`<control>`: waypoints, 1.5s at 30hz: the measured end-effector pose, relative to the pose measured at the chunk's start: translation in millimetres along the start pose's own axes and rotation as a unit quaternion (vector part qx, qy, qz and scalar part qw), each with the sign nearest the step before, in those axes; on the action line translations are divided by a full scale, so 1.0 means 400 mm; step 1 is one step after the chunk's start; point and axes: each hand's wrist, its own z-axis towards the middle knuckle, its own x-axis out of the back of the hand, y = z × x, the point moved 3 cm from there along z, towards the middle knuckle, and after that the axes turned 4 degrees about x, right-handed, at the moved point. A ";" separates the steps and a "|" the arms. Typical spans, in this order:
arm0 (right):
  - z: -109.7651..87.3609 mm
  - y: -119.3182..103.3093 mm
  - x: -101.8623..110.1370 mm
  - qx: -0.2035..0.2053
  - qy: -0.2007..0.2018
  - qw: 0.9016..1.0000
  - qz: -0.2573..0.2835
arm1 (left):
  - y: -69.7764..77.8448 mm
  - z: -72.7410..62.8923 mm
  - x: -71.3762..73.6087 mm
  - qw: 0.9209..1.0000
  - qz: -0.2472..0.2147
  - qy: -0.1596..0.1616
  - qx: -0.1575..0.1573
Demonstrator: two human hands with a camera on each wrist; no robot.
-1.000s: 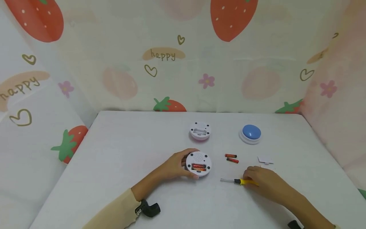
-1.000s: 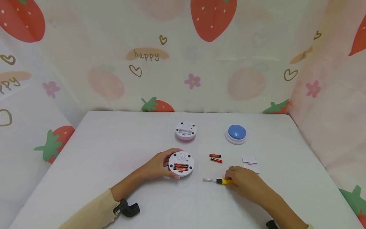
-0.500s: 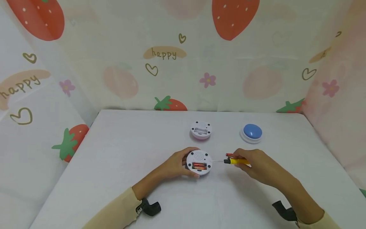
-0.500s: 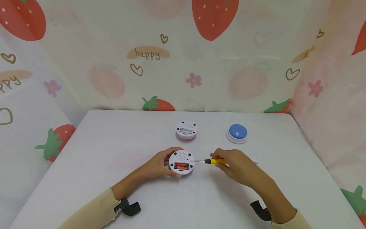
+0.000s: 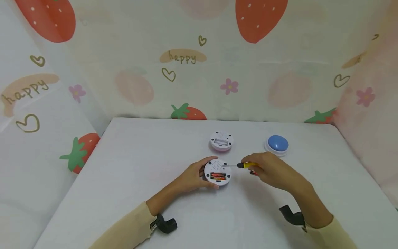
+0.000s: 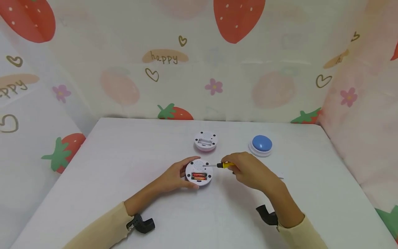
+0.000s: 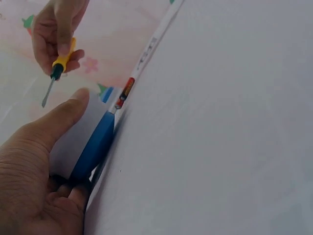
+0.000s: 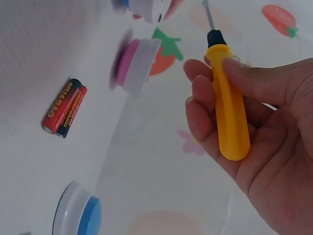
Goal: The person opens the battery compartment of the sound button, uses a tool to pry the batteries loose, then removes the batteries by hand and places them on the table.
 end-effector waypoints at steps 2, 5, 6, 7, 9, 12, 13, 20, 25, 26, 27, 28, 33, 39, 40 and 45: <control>0.000 0.006 -0.007 -0.005 -0.001 1.000 -0.003 | 0.001 0.004 -0.003 1.000 -0.003 -0.001 -0.003; -0.002 0.011 -0.011 -0.001 0.002 1.000 -0.012 | 0.004 0.008 -0.005 1.000 -0.010 -0.006 -0.005; -0.002 0.012 -0.010 0.001 0.003 1.000 -0.017 | 0.004 0.009 -0.005 1.000 -0.012 -0.008 -0.005; -0.002 0.013 -0.009 0.000 0.004 1.000 -0.021 | 0.003 0.011 -0.004 1.000 -0.011 -0.009 -0.003; 0.000 0.015 -0.008 -0.001 0.010 1.000 -0.028 | 0.002 0.012 0.000 1.000 -0.013 -0.010 0.001; 0.004 0.018 -0.007 -0.005 0.022 0.999 -0.035 | 0.000 0.012 0.006 1.000 -0.017 -0.014 0.006; 0.005 0.019 -0.008 -0.006 0.025 0.999 -0.037 | 0.000 0.012 0.007 1.000 -0.021 -0.016 0.006; 0.017 0.015 -0.030 0.003 0.024 0.998 -0.062 | -0.006 0.011 0.016 0.999 -0.026 -0.024 0.003; 0.016 0.003 -0.035 0.003 0.020 0.997 -0.075 | -0.006 0.016 0.014 0.999 -0.030 -0.026 0.003; 0.016 0.001 -0.035 0.001 0.019 0.997 -0.077 | -0.006 0.016 0.014 0.999 -0.034 -0.027 0.004; 0.015 -0.001 -0.036 -0.001 0.019 0.997 -0.080 | -0.005 0.016 0.013 0.999 -0.038 -0.027 0.006; 0.015 -0.004 -0.037 -0.002 0.020 0.996 -0.084 | -0.005 0.016 0.012 0.999 -0.040 -0.027 0.007; 0.012 -0.019 -0.040 0.004 0.029 0.994 -0.103 | -0.002 0.013 0.011 0.999 -0.046 -0.021 0.013; 0.015 -0.018 -0.046 0.012 0.042 0.993 -0.107 | -0.002 0.011 0.009 0.999 -0.038 -0.015 0.022; 0.016 -0.014 -0.047 0.016 0.045 0.994 -0.103 | -0.002 0.012 0.009 0.999 -0.037 -0.014 0.022; 0.021 0.021 -0.053 0.019 0.052 0.997 -0.054 | -0.005 0.016 0.009 0.999 -0.036 -0.010 0.025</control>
